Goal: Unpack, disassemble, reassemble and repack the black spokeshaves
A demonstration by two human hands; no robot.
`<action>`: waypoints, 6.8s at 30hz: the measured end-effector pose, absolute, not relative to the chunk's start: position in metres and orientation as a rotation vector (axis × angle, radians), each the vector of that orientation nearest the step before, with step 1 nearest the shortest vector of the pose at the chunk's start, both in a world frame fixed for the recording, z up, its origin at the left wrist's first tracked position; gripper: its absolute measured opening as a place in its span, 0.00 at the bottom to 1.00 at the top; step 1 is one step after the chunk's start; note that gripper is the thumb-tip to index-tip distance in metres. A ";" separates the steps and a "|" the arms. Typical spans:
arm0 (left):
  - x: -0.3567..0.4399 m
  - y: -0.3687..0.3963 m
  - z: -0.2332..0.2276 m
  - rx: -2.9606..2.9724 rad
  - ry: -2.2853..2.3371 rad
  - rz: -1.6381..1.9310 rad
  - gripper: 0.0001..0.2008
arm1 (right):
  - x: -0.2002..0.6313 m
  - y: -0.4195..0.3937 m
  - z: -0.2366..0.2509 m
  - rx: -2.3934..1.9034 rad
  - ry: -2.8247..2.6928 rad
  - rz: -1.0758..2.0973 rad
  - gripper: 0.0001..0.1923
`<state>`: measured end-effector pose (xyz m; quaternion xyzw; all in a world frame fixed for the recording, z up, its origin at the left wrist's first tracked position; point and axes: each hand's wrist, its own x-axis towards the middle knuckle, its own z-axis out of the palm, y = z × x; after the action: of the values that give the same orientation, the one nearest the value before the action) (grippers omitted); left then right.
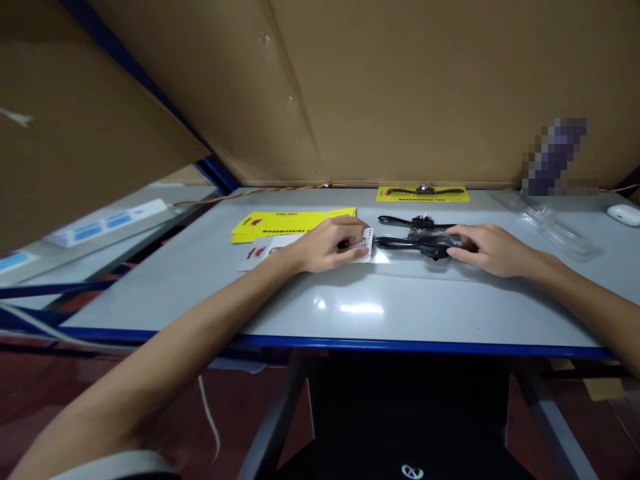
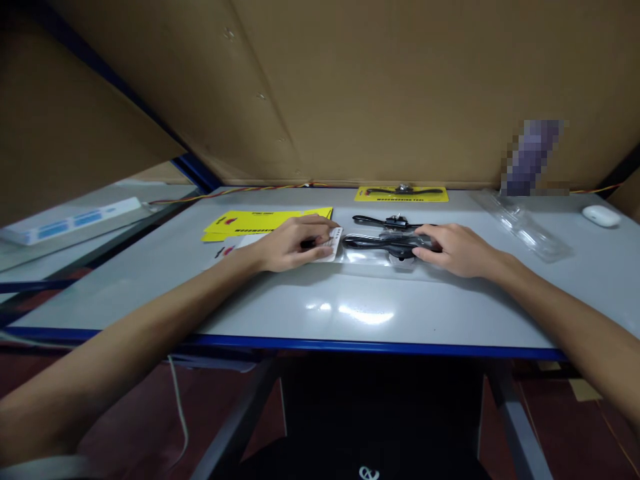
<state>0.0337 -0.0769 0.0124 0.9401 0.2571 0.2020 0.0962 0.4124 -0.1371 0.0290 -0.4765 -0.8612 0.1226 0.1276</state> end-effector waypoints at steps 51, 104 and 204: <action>0.149 -0.104 -0.008 3.001 0.737 1.068 0.20 | 0.356 -0.145 0.014 -1.218 -2.418 -0.254 0.20; 0.134 -0.124 0.048 2.974 1.463 0.042 0.27 | 0.430 -0.123 0.043 -1.286 -2.190 0.662 0.17; 0.123 -0.118 0.049 2.999 1.380 -0.029 0.32 | 0.396 -0.140 0.032 -1.172 -2.207 0.920 0.18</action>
<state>0.1228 -0.1176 0.0488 0.9055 0.4168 -0.0087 -0.0798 0.3963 -0.1396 0.0324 -0.4276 -0.8051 0.3358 0.2372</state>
